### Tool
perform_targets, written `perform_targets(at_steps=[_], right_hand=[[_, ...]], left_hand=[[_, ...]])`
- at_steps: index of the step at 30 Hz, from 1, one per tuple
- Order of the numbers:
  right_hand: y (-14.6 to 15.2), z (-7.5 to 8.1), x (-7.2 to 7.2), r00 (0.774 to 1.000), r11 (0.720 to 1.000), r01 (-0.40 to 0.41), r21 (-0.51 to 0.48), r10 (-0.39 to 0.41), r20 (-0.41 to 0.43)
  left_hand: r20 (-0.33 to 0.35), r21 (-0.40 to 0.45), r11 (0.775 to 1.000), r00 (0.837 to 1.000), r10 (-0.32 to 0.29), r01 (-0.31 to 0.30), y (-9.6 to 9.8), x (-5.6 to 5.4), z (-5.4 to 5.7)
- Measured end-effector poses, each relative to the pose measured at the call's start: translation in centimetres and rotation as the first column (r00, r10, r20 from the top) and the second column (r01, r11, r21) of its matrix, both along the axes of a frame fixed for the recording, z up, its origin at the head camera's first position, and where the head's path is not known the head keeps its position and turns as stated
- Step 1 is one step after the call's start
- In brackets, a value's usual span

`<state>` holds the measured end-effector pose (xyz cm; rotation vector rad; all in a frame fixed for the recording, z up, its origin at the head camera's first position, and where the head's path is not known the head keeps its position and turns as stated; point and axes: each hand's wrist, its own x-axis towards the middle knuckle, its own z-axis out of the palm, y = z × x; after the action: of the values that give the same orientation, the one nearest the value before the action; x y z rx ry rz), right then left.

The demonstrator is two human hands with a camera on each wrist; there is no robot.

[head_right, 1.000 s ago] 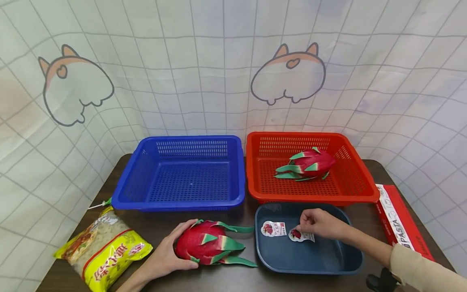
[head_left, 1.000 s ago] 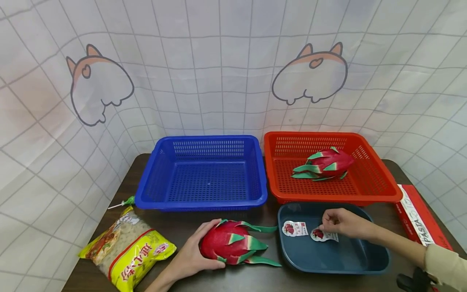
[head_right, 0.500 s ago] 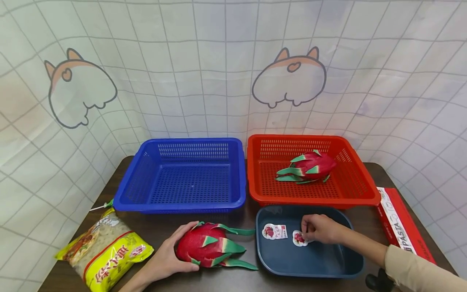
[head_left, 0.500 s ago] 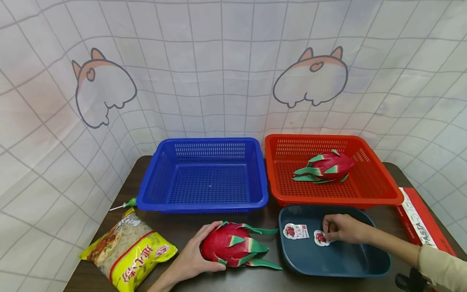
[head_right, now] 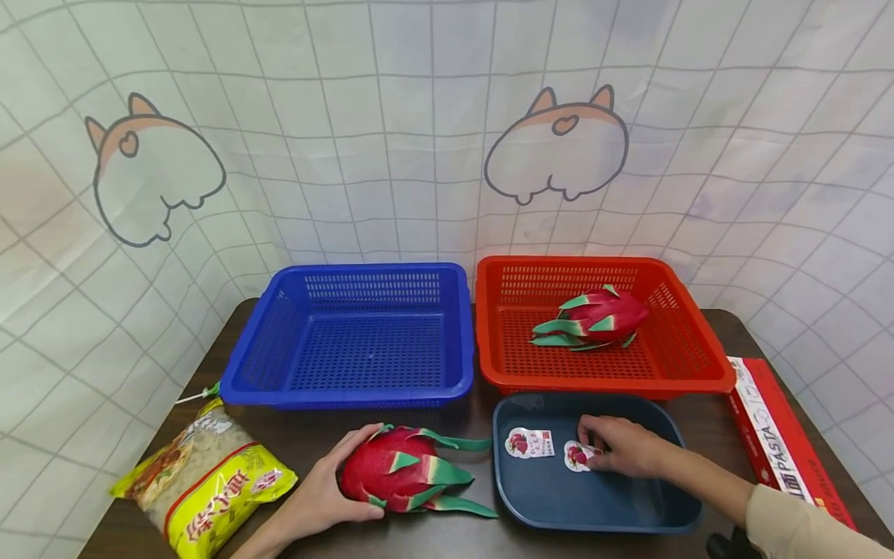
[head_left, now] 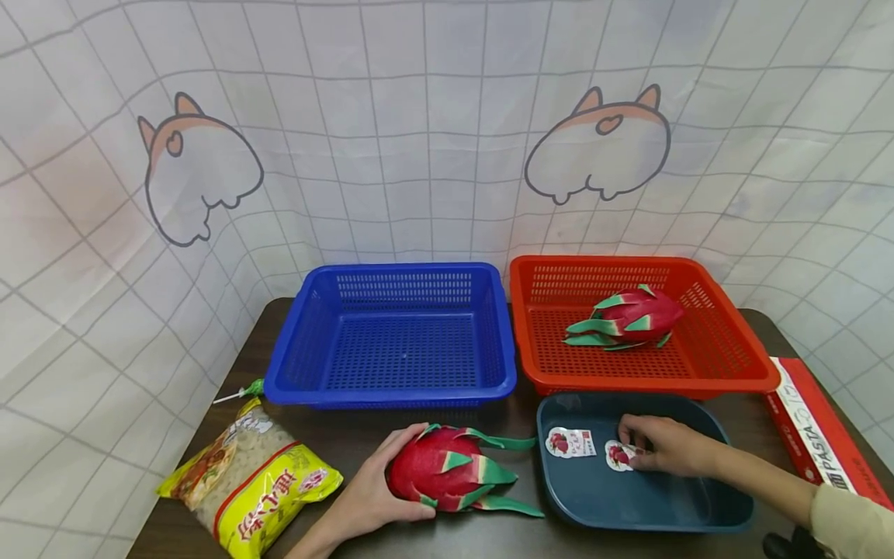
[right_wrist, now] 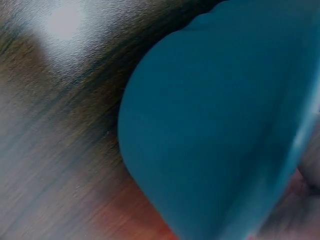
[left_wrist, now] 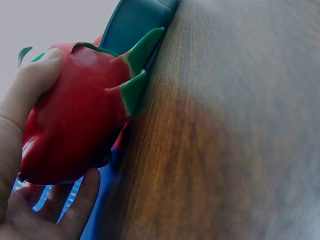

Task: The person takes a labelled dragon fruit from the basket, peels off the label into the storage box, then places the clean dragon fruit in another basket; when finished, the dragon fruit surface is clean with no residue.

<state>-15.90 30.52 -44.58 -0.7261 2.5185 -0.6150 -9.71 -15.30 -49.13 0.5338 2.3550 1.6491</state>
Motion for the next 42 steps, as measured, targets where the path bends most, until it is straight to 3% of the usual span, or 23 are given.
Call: perform_targets(at_steps=[6, 14, 17, 20, 22, 24, 27, 29, 33, 38, 40, 42], right_hand=[[0.2, 0.3, 0.5, 0.989, 0.985, 0.067, 0.161, -0.045, -0.14], [-0.2, 0.8, 1.3, 0.971, 0.956, 0.12, 0.267, -0.057, -0.231], [-0.6, 2.0, 1.8, 0.967, 0.942, 0.134, 0.307, -0.057, -0.248], [-0.9, 4.2, 2.4, 0.958, 0.964, 0.105, 0.246, -0.032, -0.284], [-0.8, 5.8, 2.8, 0.919, 0.986, 0.105, 0.128, -0.047, -0.391], [-0.4, 7.2, 3.2, 0.839, 0.99, 0.138, -0.005, -0.119, -0.53], [0.7, 8.0, 3.5, 0.694, 0.944, 0.231, -0.237, -0.331, -0.64], [2.0, 7.9, 3.7, 0.641, 0.893, 0.3, -0.336, -0.449, -0.623], [5.3, 6.8, 3.9, 0.586, 0.816, 0.377, -0.439, -0.577, -0.569], [8.4, 5.7, 3.5, 0.501, 0.733, 0.478, -0.483, -0.68, -0.536], [9.3, 5.4, 3.1, 0.478, 0.72, 0.494, -0.488, -0.693, -0.539], [10.1, 5.2, 2.7, 0.48, 0.722, 0.493, -0.486, -0.692, -0.54]], left_hand=[[-0.012, 0.015, 1.0, 1.0, -0.012, 0.012, 0.0, -0.1, -0.1], [0.021, 0.011, 1.0, 1.0, -0.004, 0.004, 0.1, -0.1, -0.2], [-0.009, 0.011, 1.0, 1.0, -0.005, 0.006, 0.2, 0.0, -0.3], [-0.049, 0.013, 1.0, 0.999, -0.01, 0.011, 0.3, 0.1, -0.4], [-0.067, 0.018, 1.0, 0.998, -0.015, 0.016, 0.3, 0.2, -0.4], [-0.061, 0.023, 1.0, 0.998, -0.015, 0.016, 0.3, 0.1, -0.3], [-0.051, 0.023, 0.999, 0.998, -0.026, 0.027, 0.0, 0.0, -0.2], [-0.066, 0.017, 0.999, 0.997, -0.043, 0.044, -0.1, -0.1, -0.1], [-0.12, -0.016, 0.997, 0.99, -0.08, 0.078, -0.2, 0.0, -0.2], [-0.156, -0.066, 0.997, 0.986, -0.052, 0.042, -0.2, 0.0, -0.1], [-0.164, -0.076, 0.997, 0.986, -0.038, 0.026, -0.2, 0.0, 0.0], [-0.166, -0.077, 0.997, 0.986, -0.03, 0.018, -0.1, 0.0, 0.0]])
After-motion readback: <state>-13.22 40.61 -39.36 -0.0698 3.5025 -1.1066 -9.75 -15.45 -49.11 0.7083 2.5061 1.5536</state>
